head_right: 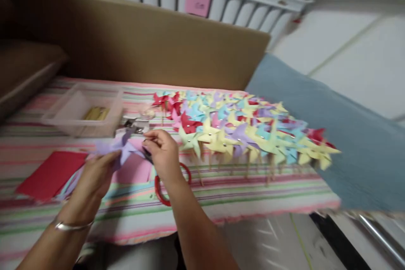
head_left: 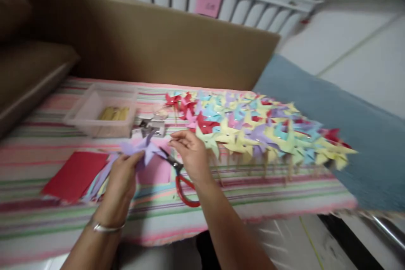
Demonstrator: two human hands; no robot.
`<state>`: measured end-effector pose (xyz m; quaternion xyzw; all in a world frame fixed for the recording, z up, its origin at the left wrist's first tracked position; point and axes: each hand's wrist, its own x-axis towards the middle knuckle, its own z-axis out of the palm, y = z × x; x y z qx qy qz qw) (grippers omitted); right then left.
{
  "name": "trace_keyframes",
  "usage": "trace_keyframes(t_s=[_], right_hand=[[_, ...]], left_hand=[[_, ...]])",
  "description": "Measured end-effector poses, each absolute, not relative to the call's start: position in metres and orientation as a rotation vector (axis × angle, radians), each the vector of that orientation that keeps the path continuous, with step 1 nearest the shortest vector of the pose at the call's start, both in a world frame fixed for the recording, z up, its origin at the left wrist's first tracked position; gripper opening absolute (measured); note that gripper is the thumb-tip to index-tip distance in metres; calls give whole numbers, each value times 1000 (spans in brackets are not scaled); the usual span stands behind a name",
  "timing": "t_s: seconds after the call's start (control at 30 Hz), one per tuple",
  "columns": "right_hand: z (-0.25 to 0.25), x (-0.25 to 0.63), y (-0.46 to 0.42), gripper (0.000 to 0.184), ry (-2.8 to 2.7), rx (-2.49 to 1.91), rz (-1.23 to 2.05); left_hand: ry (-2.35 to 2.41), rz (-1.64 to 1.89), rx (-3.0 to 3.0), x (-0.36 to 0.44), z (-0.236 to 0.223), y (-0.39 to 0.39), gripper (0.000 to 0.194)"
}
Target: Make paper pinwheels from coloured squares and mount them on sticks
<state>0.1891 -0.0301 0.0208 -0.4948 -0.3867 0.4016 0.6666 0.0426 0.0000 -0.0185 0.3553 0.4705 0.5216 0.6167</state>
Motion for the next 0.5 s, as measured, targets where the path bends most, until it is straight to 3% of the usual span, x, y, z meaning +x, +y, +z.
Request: trace_keyframes(t_s=[0.5], right_hand=[[13,162,-40,18,-1407,-1356,603]], left_hand=[[1108,1203,671,49,-11,-10,26]])
